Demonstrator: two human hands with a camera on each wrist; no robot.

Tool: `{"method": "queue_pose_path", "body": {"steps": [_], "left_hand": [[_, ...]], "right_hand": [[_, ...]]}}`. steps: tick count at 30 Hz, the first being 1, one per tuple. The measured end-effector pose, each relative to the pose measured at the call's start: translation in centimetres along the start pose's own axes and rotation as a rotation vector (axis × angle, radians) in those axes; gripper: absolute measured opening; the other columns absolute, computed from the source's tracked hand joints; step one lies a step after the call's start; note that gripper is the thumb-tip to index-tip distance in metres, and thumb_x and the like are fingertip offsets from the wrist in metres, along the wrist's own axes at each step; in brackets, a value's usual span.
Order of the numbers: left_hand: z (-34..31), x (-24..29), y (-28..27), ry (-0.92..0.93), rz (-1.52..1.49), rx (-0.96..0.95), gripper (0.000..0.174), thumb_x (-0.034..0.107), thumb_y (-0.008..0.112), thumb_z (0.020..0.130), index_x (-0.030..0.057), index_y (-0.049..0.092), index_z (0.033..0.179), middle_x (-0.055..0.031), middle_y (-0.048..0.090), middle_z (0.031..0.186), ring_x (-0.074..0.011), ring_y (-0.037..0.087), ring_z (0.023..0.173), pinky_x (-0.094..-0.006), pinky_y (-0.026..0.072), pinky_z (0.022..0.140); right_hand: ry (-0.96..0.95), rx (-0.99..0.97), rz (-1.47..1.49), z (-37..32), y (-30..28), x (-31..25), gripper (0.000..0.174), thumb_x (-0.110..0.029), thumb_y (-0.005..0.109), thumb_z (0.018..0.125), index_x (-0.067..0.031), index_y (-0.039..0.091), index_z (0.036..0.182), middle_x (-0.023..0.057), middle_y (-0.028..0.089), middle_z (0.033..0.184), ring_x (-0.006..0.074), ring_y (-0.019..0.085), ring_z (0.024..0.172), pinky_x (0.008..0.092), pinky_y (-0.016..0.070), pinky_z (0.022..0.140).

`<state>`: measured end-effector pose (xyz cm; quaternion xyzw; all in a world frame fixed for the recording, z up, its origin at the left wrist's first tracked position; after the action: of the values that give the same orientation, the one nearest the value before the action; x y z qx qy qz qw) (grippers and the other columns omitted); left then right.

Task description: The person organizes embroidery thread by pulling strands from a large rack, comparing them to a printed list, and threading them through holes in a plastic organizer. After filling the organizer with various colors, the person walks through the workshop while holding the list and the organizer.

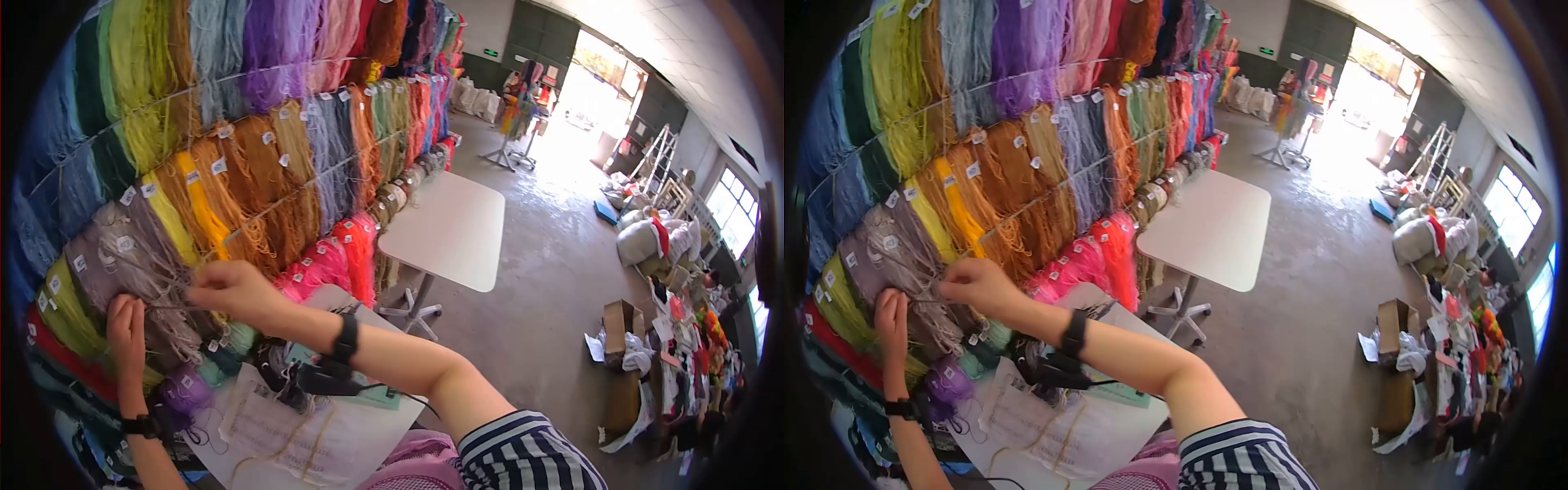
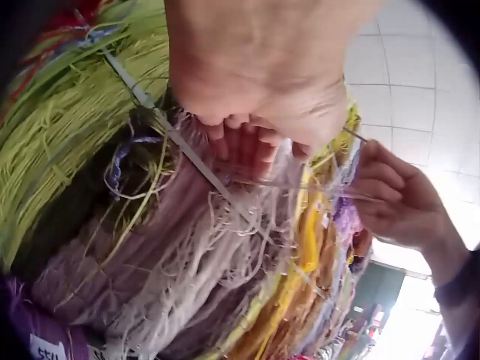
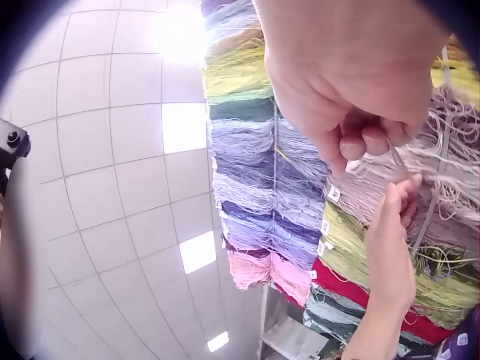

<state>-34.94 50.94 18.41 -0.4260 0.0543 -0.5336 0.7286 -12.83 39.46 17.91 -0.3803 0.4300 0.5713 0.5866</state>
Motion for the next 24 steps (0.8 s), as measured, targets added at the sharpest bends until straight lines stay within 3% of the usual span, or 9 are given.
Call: {"method": "queue_pose_path", "body": {"steps": [2, 7, 10, 14, 15, 18, 19, 21, 24], "left_hand": [[-0.7, 0.1, 0.3, 0.180, 0.155, 0.047, 0.013, 0.006, 0.054, 0.093, -0.0051, 0.054, 0.087, -0.0165, 0.054, 0.092, -0.0345, 0.052, 0.090, -0.0410, 0.0420, 0.081], [-2.1, -0.3, 0.9, 0.129, 0.273, 0.041, 0.013, 0.002, 0.056, 0.091, -0.0024, 0.057, 0.102, -0.0170, 0.055, 0.109, -0.0361, 0.053, 0.104, -0.0424, 0.0425, 0.090], [-3.7, 2.1, -0.1, 0.143, 0.329, 0.091, 0.025, 0.003, 0.057, 0.090, 0.0009, 0.060, 0.116, -0.0154, 0.056, 0.121, -0.0346, 0.053, 0.114, -0.0401, 0.0419, 0.097], [-7.0, 6.6, -0.1, -0.190, 0.038, 0.106, 0.027, 0.003, 0.060, 0.090, 0.0063, 0.063, 0.116, -0.0101, 0.057, 0.121, -0.0218, 0.057, 0.109, -0.0305, 0.0485, 0.085], [-8.3, 7.2, 0.2, -0.262, -0.033, 0.121, 0.026, 0.003, 0.060, 0.090, 0.0055, 0.063, 0.116, -0.0081, 0.057, 0.120, -0.0178, 0.058, 0.105, -0.0267, 0.0492, 0.079], [-12.9, 8.0, 2.7, -0.527, -0.356, 0.097, 0.027, 0.003, 0.061, 0.090, 0.0047, 0.063, 0.117, -0.0024, 0.058, 0.113, -0.0092, 0.057, 0.094, -0.0191, 0.0450, 0.072], [-14.5, 8.9, 3.7, -0.777, -0.450, 0.012, 0.025, 0.012, 0.060, 0.092, 0.0056, 0.063, 0.117, 0.0007, 0.062, 0.106, -0.0075, 0.057, 0.094, -0.0206, 0.0428, 0.075], [-16.9, 11.1, 6.5, -0.905, -0.671, 0.063, 0.024, 0.018, 0.059, 0.092, 0.0074, 0.065, 0.113, 0.0018, 0.064, 0.100, -0.0070, 0.058, 0.085, -0.0211, 0.0427, 0.071], [-20.4, 14.1, 11.7, -1.160, -0.877, -0.017, 0.024, 0.019, 0.058, 0.092, 0.0078, 0.066, 0.112, 0.0018, 0.064, 0.097, -0.0062, 0.058, 0.079, -0.0206, 0.0439, 0.067]], "right_hand": [[0.025, 0.103, -0.133, -3.3, -5.4, 1.6, 0.017, -0.019, 0.069, 0.088, -0.0027, 0.068, 0.092, -0.0022, 0.062, 0.078, 0.0061, 0.055, 0.070, 0.0230, 0.0437, 0.061], [0.287, 0.395, -0.456, -13.3, -19.8, 0.8, 0.019, -0.020, 0.068, 0.089, -0.0025, 0.070, 0.096, 0.0002, 0.067, 0.082, 0.0075, 0.059, 0.075, 0.0230, 0.0486, 0.067], [0.239, 0.660, -0.476, -18.2, -29.3, 1.7, 0.017, -0.017, 0.066, 0.087, -0.0021, 0.070, 0.095, 0.0016, 0.067, 0.077, 0.0091, 0.059, 0.071, 0.0262, 0.0483, 0.065], [0.178, 0.945, -0.878, -23.7, -43.6, 2.0, 0.017, -0.021, 0.069, 0.087, -0.0045, 0.071, 0.088, 0.0002, 0.064, 0.075, 0.0093, 0.055, 0.071, 0.0262, 0.0438, 0.064], [0.271, 0.950, -0.997, -24.0, -43.7, 0.5, 0.018, -0.022, 0.071, 0.085, -0.0045, 0.071, 0.086, -0.0002, 0.064, 0.075, 0.0093, 0.055, 0.070, 0.0257, 0.0425, 0.062], [-0.113, 0.906, -1.239, -23.4, -45.3, 0.1, 0.017, -0.018, 0.071, 0.083, -0.0020, 0.068, 0.082, 0.0047, 0.068, 0.094, 0.0163, 0.058, 0.093, 0.0304, 0.0425, 0.081], [-0.088, 0.888, -0.942, -22.0, -42.9, 0.1, 0.012, -0.013, 0.064, 0.088, -0.0027, 0.064, 0.083, 0.0062, 0.067, 0.097, 0.0158, 0.057, 0.092, 0.0298, 0.0434, 0.081], [-0.167, 0.721, -0.537, -19.5, -37.7, 0.7, 0.009, -0.008, 0.057, 0.092, -0.0033, 0.060, 0.085, 0.0054, 0.066, 0.091, 0.0118, 0.056, 0.086, 0.0258, 0.0430, 0.078], [0.067, 0.582, -0.450, -17.2, -30.6, 4.9, 0.009, -0.010, 0.058, 0.094, -0.0038, 0.060, 0.087, 0.0018, 0.061, 0.082, 0.0068, 0.053, 0.076, 0.0208, 0.0420, 0.071]]}}
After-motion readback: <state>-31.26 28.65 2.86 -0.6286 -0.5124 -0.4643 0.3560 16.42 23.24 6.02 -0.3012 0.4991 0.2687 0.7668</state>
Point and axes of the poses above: each hand's wrist, its own z-axis towards the middle knuckle, its own y-axis out of the palm, x = y × z, the point moved 6 cm from there along z, towards the middle knuckle
